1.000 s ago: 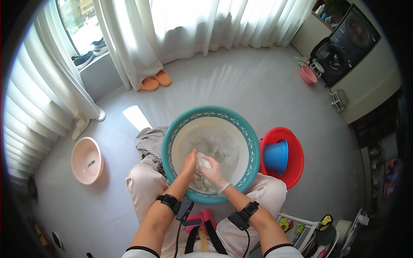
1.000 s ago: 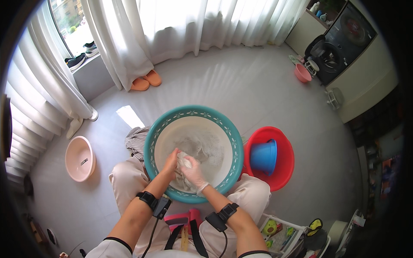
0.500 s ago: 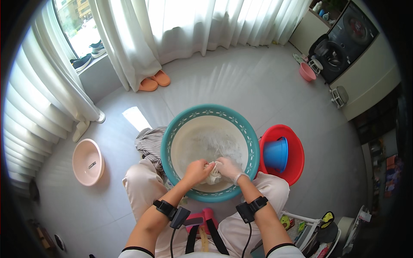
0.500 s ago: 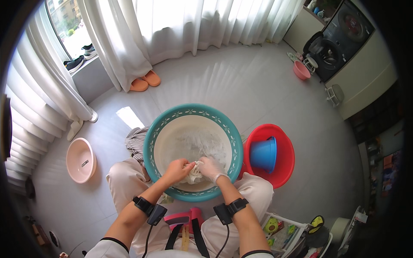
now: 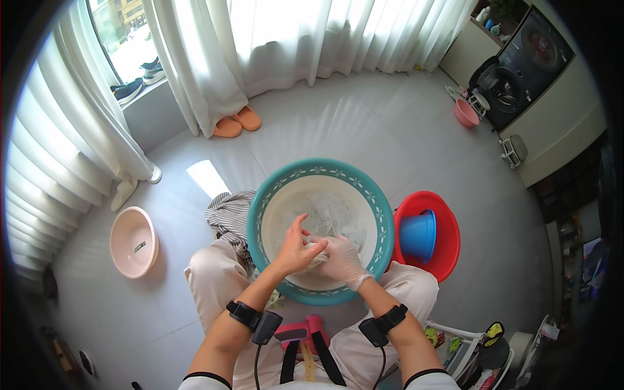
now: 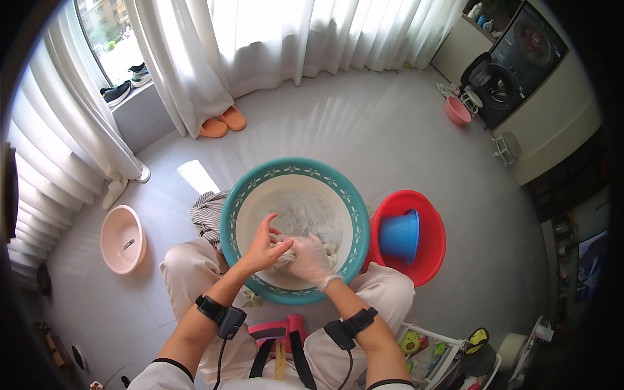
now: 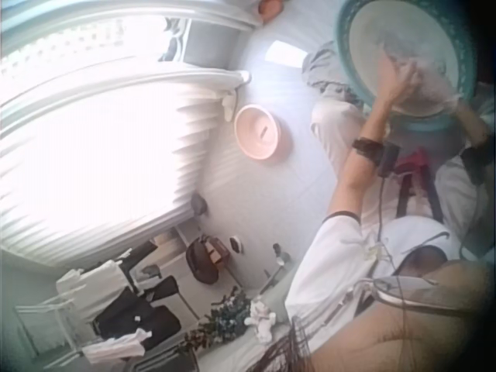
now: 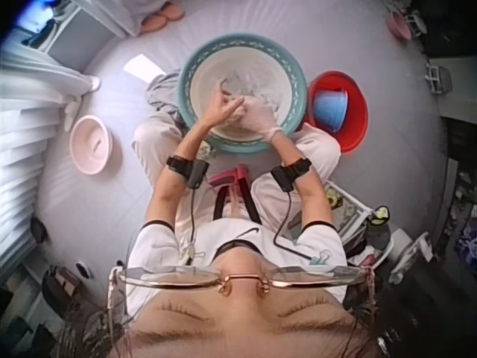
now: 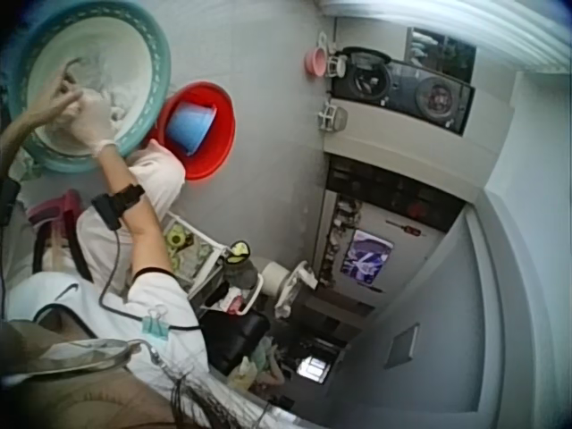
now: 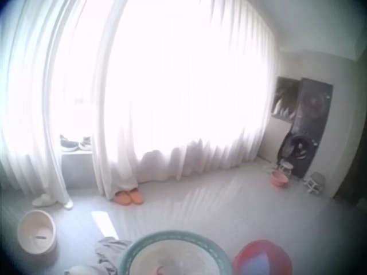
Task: The person washes a white cloth by hand in a basin of soapy water by rubbing and wringing the fabric.
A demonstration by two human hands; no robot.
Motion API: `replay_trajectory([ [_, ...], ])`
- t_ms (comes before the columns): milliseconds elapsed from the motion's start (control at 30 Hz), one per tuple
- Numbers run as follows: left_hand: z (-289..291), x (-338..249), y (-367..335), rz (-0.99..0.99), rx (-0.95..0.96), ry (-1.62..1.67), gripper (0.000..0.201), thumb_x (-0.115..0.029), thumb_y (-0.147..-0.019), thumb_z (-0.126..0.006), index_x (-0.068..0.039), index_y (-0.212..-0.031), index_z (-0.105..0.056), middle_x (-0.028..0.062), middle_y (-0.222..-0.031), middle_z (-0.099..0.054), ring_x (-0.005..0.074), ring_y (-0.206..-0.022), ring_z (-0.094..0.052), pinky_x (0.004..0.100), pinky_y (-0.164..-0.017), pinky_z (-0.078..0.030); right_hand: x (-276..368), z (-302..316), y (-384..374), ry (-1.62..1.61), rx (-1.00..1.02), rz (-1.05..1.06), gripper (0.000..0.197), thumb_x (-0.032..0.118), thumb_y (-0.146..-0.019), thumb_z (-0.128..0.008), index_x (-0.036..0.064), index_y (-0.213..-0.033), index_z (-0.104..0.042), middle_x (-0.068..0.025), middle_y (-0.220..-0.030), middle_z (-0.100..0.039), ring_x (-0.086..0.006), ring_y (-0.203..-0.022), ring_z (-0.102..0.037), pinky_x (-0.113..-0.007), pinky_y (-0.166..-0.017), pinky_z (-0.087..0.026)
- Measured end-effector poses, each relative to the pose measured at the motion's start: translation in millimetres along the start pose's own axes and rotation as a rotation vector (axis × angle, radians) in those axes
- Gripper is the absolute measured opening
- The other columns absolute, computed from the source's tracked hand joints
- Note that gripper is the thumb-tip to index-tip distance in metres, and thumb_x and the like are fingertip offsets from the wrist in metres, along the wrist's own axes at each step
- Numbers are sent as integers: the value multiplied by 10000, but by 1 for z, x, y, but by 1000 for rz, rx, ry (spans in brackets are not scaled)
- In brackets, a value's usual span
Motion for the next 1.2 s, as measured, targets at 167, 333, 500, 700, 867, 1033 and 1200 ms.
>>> replay_trajectory([
  [167,10,-17,3,-49,347,241,898,-372,-681,-795,6,-1359,-343,245,-1095,-571,312,-1003,-577,356,-870,-459,18,45,8,-396,-174,-128,483,99,-706,-708,77,-1168,-567,-126,-1031,-644,-236,-978,-622,-380,-884,-468],
  [333,13,-15,1,-176,185,27,601,-189,-648,-769,-51,-1189,-547,167,-1009,-631,279,-942,-621,329,-837,-469,0,73,10,-848,-387,-29,475,9,-726,-686,49,-1179,-549,-54,-1016,-603,-149,-934,-584,-283,-828,-481],
  [500,37,-3,-11,5,-74,-55,493,-82,-651,-654,-68,-1135,-562,148,-997,-648,311,-923,-627,369,-806,-483,-45,45,10,-882,-255,-350,525,38,-734,-663,55,-1237,-514,-98,-1038,-600,-197,-973,-584,-307,-857,-473],
  [700,21,35,-9,73,-54,-523,419,-107,-698,-619,-147,-1115,-628,140,-1135,-595,326,-982,-590,432,-859,-474,-58,-13,-1,-3,59,-325,609,176,-759,-644,85,-1327,-445,-196,-1172,-564,-332,-1110,-543,-383,-927,-449],
  [867,2,43,-10,176,255,-888,439,-137,-705,-612,-205,-1136,-650,123,-1242,-548,354,-1094,-540,490,-909,-445,-51,-16,-11,214,413,-397,651,386,-796,-616,104,-1351,-428,-211,-1277,-476,-358,-1164,-508,-419,-954,-435],
  [1033,-2,52,-14,108,325,-903,423,-204,-716,-643,-151,-1136,-643,124,-1111,-602,344,-1025,-578,477,-894,-453,-98,0,-39,151,-108,-588,766,479,-744,-670,46,-1335,-444,-255,-1297,-456,-379,-1178,-489,-404,-973,-418],
  [1200,-5,46,-23,174,235,-593,421,-227,-793,-605,-85,-1189,-593,158,-1064,-638,302,-944,-633,392,-851,-486,-118,-36,-50,156,-202,-475,581,331,-759,-662,-8,-1213,-532,-237,-1228,-531,-332,-1129,-533,-405,-938,-430],
])
Point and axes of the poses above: each hand's wrist, its own y-axis away from the middle knuckle, its own z-axis out of the back of the hand, x = y × z, the point moved 4 cm from there along -y, towards the middle knuckle
